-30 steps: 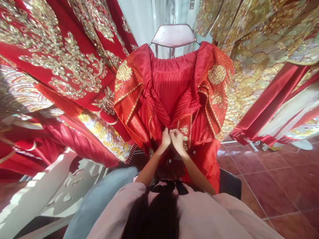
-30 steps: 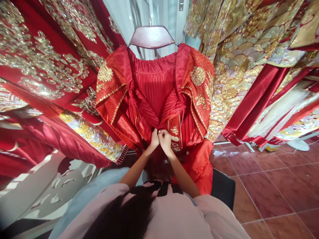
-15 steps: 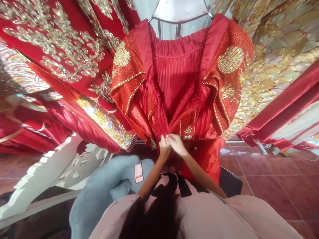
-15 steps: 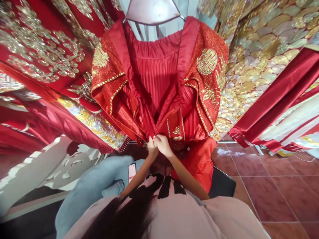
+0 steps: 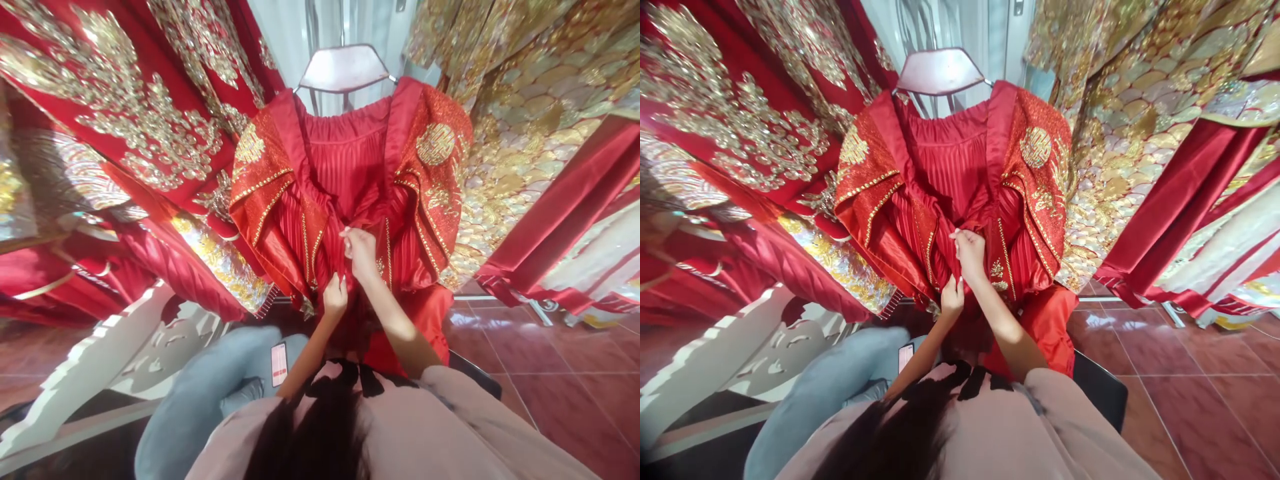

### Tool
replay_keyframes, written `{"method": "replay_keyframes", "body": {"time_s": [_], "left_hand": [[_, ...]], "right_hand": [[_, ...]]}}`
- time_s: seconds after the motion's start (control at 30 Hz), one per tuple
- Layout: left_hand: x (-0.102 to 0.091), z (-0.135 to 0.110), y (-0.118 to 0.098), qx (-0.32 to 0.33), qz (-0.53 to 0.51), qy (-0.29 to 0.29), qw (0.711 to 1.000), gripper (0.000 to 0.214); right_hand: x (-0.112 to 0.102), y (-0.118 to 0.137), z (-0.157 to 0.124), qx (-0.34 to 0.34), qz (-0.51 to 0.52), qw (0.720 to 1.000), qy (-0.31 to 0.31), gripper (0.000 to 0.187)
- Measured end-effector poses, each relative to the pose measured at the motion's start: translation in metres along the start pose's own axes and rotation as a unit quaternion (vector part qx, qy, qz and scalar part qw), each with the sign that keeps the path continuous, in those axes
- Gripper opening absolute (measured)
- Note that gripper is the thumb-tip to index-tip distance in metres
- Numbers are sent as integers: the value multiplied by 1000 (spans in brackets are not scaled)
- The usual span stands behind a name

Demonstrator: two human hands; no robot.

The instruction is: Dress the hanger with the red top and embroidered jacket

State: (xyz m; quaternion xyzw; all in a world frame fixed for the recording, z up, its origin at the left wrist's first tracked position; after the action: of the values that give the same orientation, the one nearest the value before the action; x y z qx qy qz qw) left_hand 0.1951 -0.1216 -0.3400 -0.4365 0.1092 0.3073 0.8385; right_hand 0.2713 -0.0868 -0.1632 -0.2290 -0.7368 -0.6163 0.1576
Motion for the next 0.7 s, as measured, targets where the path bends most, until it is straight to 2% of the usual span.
{"method": "replay_keyframes", "body": {"time_s": [0.07, 0.13, 0.23, 0.3, 0.4, 0.47, 0.57, 0.7], "left_hand": [[-7, 13, -6, 16, 37, -35, 999, 37], [-16, 31, -13, 42, 92, -95, 990, 46], [-27, 61, -24, 63, 176, -161, 969, 43], [-32, 80, -31, 51, 223, -136, 964, 33], [-39, 99, -39, 50, 271, -31, 961, 13], [-42, 105, -43, 66, 285, 13, 956, 13], [-42, 101, -47, 79, 280, 32, 956, 17], [-42, 83, -54, 78, 221, 13, 972, 19]], "right_hand": [[0, -11, -5, 7, -12, 1000, 16, 13], [-2, -21, -8, 17, -38, 998, 38, 17], [-2, -26, -8, 13, -65, 995, 69, 20], [-2, -23, -5, 27, -60, 994, 84, 19], [-4, -18, 2, 52, -32, 994, 96, 18], [-5, -16, 6, 55, -16, 993, 102, 16], [-6, -16, 9, 66, 22, 994, 89, 11], [6, -7, -4, 108, 79, 991, 20, 9]]}}
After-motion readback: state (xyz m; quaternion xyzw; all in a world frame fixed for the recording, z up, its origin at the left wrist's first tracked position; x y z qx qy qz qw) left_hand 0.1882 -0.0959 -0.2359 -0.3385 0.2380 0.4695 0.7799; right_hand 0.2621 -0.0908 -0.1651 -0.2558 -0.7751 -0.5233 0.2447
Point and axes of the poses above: each hand's wrist, its own z-axis towards the middle knuckle, its own x-axis out of the palm, y = z × x, the point moved 1 cm from there along z, towards the middle knuckle, and after that the axes turned 10 degrees about x, right-handed, at the moved point
